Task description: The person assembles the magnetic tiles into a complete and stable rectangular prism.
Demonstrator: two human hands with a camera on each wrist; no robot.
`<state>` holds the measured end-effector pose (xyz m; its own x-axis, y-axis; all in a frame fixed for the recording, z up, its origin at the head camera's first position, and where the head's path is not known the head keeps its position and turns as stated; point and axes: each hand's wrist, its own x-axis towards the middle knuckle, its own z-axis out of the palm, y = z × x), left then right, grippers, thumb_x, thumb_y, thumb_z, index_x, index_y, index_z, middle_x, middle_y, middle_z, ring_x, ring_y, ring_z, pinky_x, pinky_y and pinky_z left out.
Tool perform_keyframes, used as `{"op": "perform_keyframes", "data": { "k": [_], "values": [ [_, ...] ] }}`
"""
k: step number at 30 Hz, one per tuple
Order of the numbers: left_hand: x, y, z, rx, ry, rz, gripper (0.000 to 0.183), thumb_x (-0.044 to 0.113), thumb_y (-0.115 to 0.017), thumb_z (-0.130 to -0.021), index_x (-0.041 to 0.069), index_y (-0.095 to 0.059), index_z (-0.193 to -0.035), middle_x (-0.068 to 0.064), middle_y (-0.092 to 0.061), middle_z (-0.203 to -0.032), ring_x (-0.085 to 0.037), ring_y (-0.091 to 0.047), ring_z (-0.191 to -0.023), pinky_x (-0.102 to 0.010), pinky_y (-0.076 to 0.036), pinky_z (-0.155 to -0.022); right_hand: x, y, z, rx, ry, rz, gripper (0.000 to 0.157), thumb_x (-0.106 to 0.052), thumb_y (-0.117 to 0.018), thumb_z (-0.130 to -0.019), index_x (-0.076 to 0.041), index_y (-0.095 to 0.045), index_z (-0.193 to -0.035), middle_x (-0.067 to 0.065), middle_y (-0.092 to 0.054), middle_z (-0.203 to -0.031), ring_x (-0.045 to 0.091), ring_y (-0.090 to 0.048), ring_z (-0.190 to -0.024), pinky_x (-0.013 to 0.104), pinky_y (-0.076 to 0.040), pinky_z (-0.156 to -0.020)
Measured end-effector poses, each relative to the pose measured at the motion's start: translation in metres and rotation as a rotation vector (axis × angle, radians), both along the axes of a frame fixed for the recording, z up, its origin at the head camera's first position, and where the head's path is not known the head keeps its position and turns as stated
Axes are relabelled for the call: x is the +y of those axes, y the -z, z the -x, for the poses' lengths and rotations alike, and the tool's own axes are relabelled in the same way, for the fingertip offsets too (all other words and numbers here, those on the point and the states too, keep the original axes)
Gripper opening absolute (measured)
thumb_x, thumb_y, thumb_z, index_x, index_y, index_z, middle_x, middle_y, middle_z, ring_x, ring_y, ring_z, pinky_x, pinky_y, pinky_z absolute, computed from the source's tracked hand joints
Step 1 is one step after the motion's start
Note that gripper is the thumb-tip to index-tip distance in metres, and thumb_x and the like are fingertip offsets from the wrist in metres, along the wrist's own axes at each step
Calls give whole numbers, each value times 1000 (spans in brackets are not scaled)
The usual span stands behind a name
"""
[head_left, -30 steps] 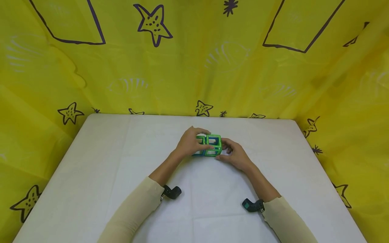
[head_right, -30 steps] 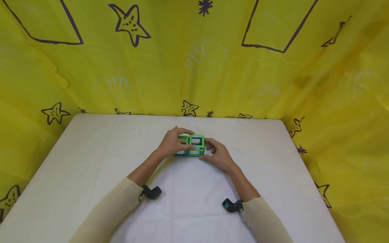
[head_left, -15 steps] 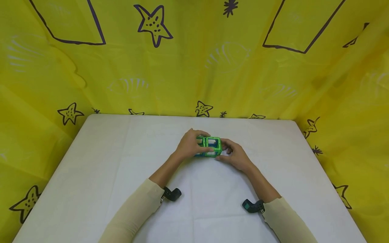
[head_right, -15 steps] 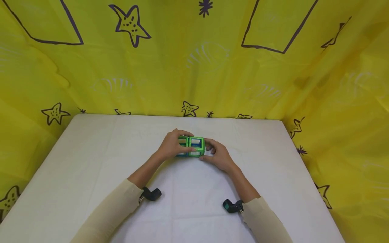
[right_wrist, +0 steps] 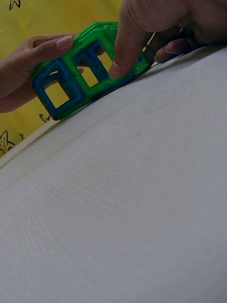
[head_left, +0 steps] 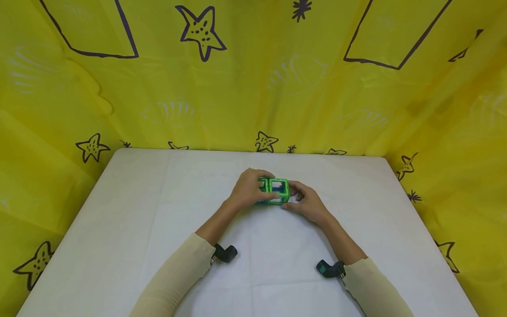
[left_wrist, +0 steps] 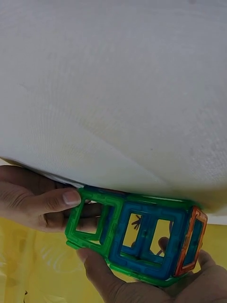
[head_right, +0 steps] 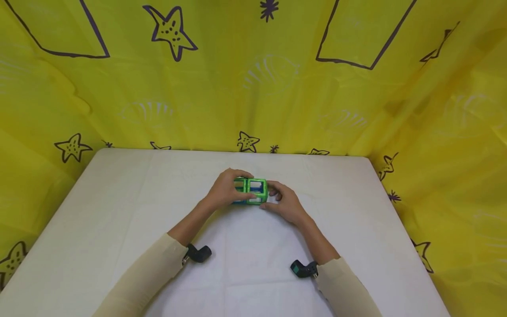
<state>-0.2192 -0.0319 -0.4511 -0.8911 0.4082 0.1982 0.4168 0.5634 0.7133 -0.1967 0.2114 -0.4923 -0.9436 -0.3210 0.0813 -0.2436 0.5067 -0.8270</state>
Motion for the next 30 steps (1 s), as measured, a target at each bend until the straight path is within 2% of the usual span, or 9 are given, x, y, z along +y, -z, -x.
{"op": "perform_keyframes", "data": {
  "k": [2,4,7,9,13,16,19,24,30],
  "values": [
    [0,1,0,15,3,4,53,34,-96,-78,8,-78,-121,-4,-76,-111,-26,-63,-94,-40,-47,-89,0,0,0,4,-1,-3,68,-11,-91,-82,-3,-61,-143,7,-65,-109,25,-54,-95,37,-44,-85],
    [1,1,1,32,5,16,53,35,-95,-78,7,-78,-120,-4,-77,-110,-25,-65,-94,-43,-46,-100,0,1,0,6,0,-8,68,-11,-90,-83,-3,-61,-143,7,-65,-109,25,-54,-95,37,-44,-85],
    [1,1,1,57,6,42,53,36,-94,-79,7,-78,-120,-5,-77,-111,-25,-66,-96,-52,-36,-114,0,1,0,2,3,-8,68,-11,-90,-83,-4,-61,-143,7,-65,-110,25,-54,-95,37,-44,-85],
    [1,1,0,68,4,57,54,37,-94,-79,7,-77,-121,-5,-77,-111,-24,-66,-97,-55,-30,-119,-1,0,-1,-3,5,-5,68,-11,-90,-83,-4,-61,-143,7,-65,-109,25,-53,-95,38,-43,-85],
    [0,1,-3,38,5,64,62,37,-95,-77,7,-74,-128,-7,-75,-117,-25,-63,-100,-48,-43,-107,-1,-1,-1,-10,7,-1,68,-10,-90,-82,-4,-61,-143,8,-64,-109,26,-53,-95,38,-43,-85],
    [-3,3,-5,-9,5,61,72,36,-96,-76,7,-69,-136,-9,-71,-125,-26,-61,-107,-43,-48,-95,-2,0,-1,-9,7,-3,69,-10,-90,-82,-4,-61,-144,8,-65,-109,25,-53,-95,38,-44,-85],
    [-9,6,-7,-39,3,35,76,33,-97,-75,6,-65,-139,-11,-67,-132,-27,-59,-115,-44,-48,-100,-2,0,-1,-9,5,-3,69,-11,-90,-82,-4,-61,-144,8,-65,-110,25,-53,-95,38,-43,-85],
    [-25,14,-5,-61,-4,-20,77,27,-98,-75,4,-63,-140,-12,-65,-135,-29,-57,-119,-46,-45,-105,-3,-1,0,-24,9,-3,70,-12,-91,-82,-5,-60,-144,8,-64,-110,26,-52,-95,39,-43,-85],
    [-45,19,-4,-94,-15,9,77,22,-99,-73,0,-62,-138,-14,-65,-135,-32,-56,-127,-47,-40,-113,-2,0,1,-29,23,-11,71,-13,-91,-81,-6,-60,-145,9,-65,-111,26,-52,-96,40,-43,-85]
  ]
}}
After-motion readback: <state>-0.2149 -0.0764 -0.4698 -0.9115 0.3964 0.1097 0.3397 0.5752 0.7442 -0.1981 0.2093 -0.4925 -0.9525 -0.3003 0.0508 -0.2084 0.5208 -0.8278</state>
